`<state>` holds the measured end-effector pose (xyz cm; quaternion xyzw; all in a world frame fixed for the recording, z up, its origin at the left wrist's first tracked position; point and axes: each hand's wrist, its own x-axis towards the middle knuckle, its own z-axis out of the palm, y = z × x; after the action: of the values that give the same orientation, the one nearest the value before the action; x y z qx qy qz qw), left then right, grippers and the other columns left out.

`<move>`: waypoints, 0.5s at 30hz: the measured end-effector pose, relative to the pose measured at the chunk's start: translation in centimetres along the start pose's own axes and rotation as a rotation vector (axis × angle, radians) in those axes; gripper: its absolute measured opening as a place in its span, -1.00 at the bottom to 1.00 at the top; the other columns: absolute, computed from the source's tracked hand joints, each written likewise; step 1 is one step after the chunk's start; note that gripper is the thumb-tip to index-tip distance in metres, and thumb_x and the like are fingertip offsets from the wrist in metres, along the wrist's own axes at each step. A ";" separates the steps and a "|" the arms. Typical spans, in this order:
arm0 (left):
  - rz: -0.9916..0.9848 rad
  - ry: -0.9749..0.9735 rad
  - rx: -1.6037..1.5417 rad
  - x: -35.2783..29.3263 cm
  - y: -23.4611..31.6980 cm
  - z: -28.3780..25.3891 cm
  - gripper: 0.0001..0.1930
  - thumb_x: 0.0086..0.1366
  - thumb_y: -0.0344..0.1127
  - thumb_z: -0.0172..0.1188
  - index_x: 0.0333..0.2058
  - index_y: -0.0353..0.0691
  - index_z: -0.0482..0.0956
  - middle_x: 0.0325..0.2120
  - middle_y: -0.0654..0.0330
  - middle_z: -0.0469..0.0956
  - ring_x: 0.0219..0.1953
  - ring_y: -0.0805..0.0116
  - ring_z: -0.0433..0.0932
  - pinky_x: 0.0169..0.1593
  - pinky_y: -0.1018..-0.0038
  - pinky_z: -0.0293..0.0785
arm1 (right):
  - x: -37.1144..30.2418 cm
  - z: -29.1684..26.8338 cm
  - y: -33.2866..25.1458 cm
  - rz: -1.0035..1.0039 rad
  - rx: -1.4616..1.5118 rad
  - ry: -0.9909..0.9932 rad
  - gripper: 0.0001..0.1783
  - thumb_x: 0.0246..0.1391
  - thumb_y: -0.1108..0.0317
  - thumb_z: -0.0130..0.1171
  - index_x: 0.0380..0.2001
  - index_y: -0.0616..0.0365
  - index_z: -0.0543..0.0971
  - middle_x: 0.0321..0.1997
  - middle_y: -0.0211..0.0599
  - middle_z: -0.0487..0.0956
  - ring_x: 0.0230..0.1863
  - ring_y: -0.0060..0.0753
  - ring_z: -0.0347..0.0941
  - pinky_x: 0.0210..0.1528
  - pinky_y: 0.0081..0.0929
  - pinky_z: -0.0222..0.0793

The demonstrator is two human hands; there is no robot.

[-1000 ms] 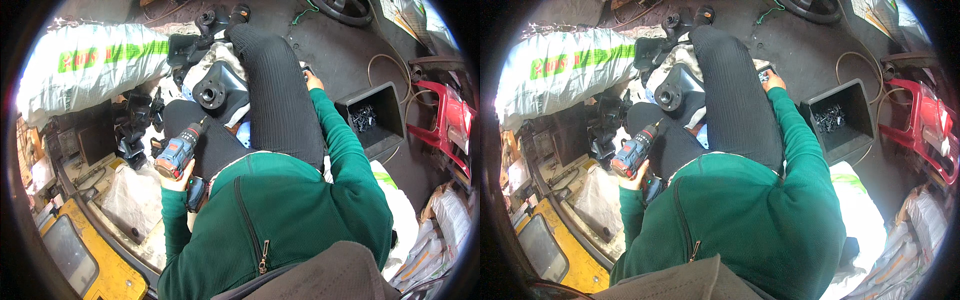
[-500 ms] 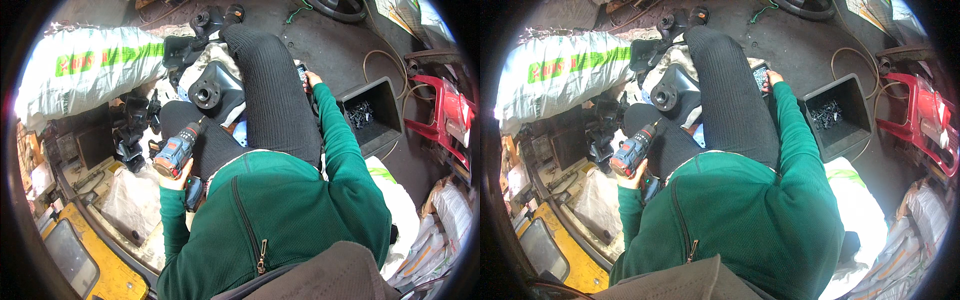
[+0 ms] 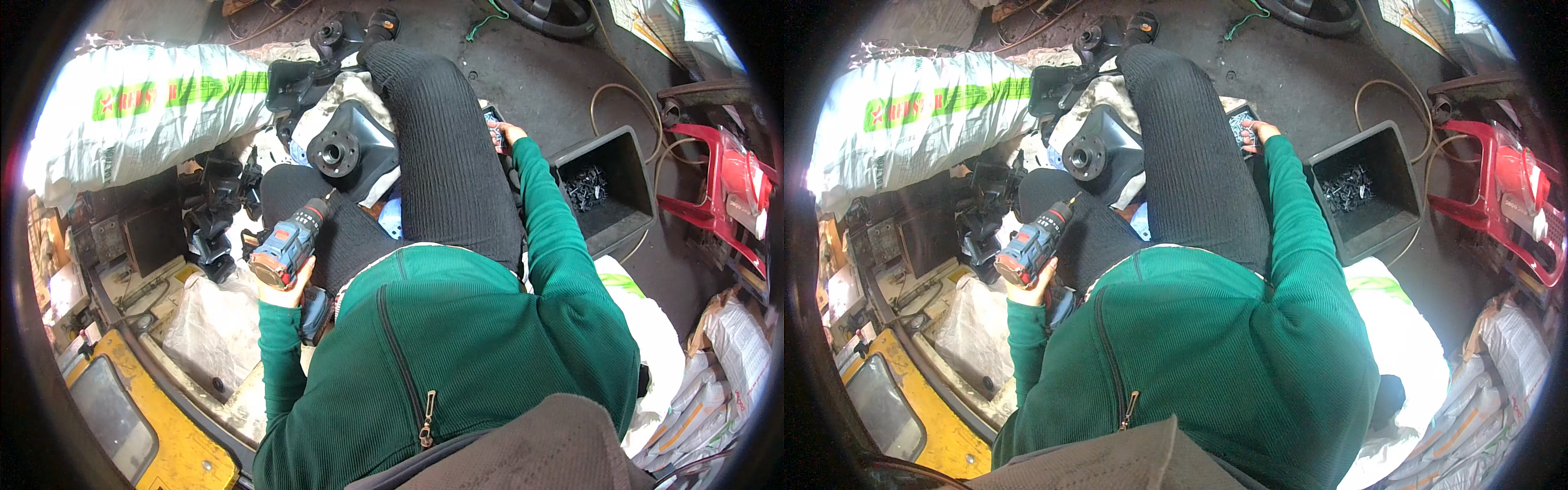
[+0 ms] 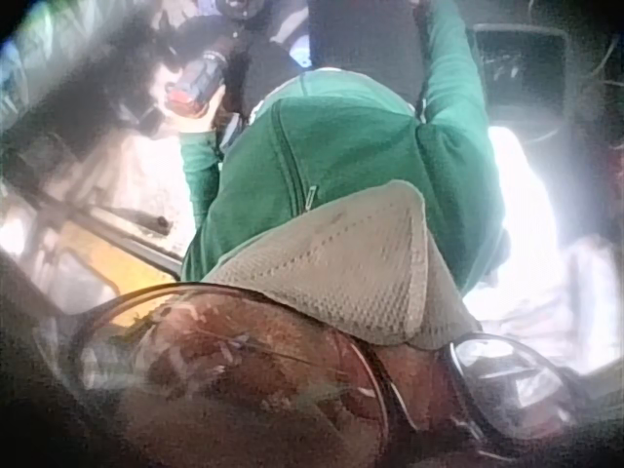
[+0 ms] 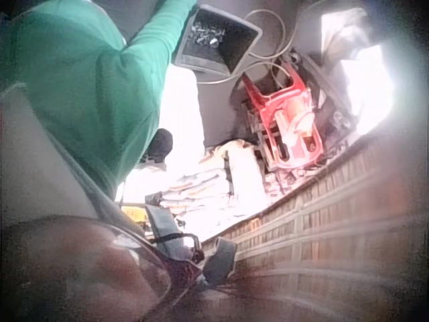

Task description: The person uses a cordless drill to fasten screws into black plastic parts resting on their lap. They repeatedly pick up parts, align them, and drive screws with the drill, then set the parts aside.

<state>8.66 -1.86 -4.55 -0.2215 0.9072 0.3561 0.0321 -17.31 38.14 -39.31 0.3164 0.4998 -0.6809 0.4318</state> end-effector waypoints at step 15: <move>-0.002 -0.023 -0.183 -0.7 4.3 -0.9 -0.42 -0.11 -0.45 0.43 -0.08 -0.35 0.37 -0.25 0.11 0.52 -0.25 0.33 0.54 -0.14 0.39 0.50 | -3.9 0.3 -2.5 -0.333 0.518 -0.366 -0.65 0.11 0.30 0.00 -0.07 0.25 0.44 -0.47 -0.50 0.43 -0.55 -0.69 0.30 -0.51 -0.66 0.32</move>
<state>7.56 0.61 -1.04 -0.2203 0.8702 0.4401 0.0224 -17.91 39.20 -34.86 0.2022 0.2696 -0.8915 0.3029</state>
